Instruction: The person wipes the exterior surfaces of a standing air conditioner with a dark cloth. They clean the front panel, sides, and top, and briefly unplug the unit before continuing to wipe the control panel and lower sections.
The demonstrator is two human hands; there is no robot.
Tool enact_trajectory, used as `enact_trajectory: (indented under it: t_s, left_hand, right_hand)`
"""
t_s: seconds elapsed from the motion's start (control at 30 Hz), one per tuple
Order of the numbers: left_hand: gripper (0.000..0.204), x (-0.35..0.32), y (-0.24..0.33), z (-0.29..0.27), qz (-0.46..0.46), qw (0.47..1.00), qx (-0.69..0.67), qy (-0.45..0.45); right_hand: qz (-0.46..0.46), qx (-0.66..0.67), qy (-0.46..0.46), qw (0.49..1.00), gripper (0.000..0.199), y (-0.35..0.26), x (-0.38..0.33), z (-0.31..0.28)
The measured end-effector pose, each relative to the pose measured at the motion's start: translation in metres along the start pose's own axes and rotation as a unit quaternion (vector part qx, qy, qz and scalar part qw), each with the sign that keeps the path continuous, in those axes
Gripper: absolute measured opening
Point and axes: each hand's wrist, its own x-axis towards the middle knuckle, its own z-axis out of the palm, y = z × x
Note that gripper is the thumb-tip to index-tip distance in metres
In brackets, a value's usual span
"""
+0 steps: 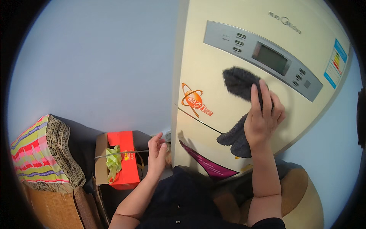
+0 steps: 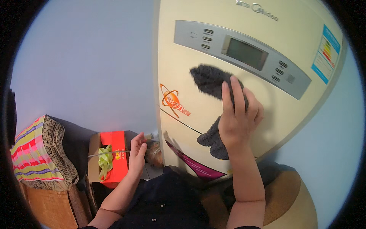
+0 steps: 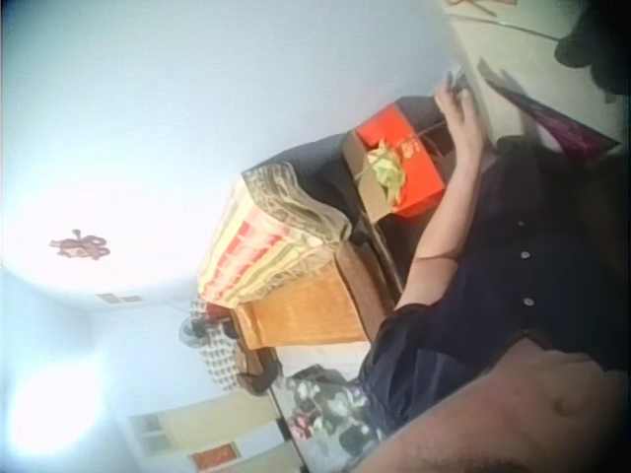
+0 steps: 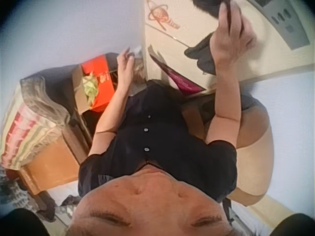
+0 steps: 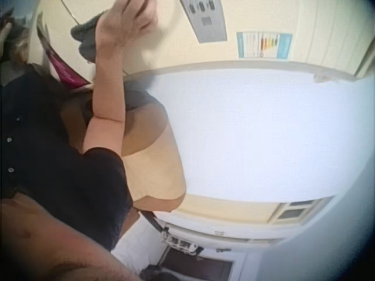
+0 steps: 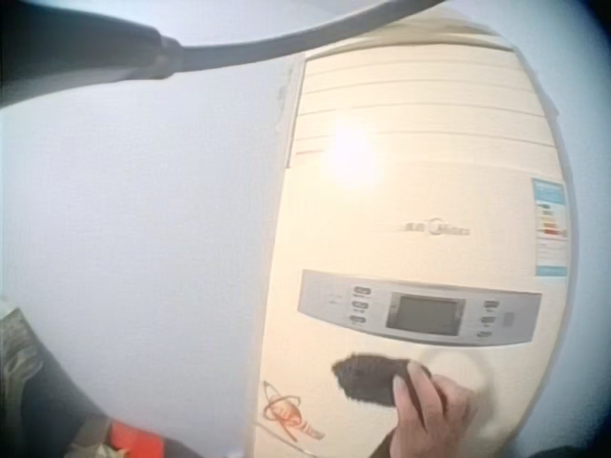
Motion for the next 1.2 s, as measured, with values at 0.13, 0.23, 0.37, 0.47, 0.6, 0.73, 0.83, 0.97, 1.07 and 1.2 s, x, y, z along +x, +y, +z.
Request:
enact_trajectory:
  t_s: [0.13,0.23,0.37,0.47,0.6,0.73,0.83,0.97,1.07,1.2]
  left_hand:
    - [0.042,-0.002,-0.008,-0.004,-0.014,0.999,-0.041,0.008]
    - [0.042,-0.002,-0.019,-0.010,-0.026,0.999,-0.038,0.016]
    - [0.042,-0.005,-0.018,-0.015,-0.036,0.999,-0.027,-0.002]
    - [0.041,-0.007,-0.026,-0.015,-0.038,0.999,-0.020,-0.008]
    - [0.041,-0.009,-0.031,-0.014,-0.046,0.999,-0.023,0.000]
    - [0.041,-0.010,-0.037,-0.010,-0.039,0.999,-0.033,0.008]
    - [0.042,-0.007,-0.034,-0.005,-0.030,0.999,-0.022,0.004]
    - [0.042,-0.009,-0.025,-0.010,-0.038,0.999,-0.012,-0.007]
    - [0.042,-0.013,-0.021,-0.018,-0.031,0.998,-0.048,0.017]
    - [0.039,-0.014,-0.018,-0.027,-0.017,0.998,-0.031,0.044]
  right_hand:
    - [-0.048,0.067,-0.027,0.996,0.040,-0.051,-0.007,0.030]
    - [-0.140,0.078,-0.102,0.982,0.041,-0.094,-0.052,0.049]
    - [-0.261,0.134,-0.204,0.934,0.038,-0.105,-0.109,0.049]
    - [-0.239,0.148,-0.195,0.940,0.034,-0.096,-0.080,0.047]
    - [-0.101,0.041,0.040,0.993,0.025,-0.081,0.026,0.055]
    - [-0.112,0.011,-0.009,0.994,0.040,-0.083,0.086,0.058]
    - [-0.173,0.009,-0.183,0.968,0.055,-0.117,0.066,0.067]
    - [-0.350,0.038,-0.287,0.891,0.046,-0.171,-0.028,0.096]
    - [-0.363,0.093,-0.282,0.883,0.045,-0.181,-0.045,0.103]
    - [-0.314,0.093,-0.246,0.912,0.044,-0.162,0.015,0.101]
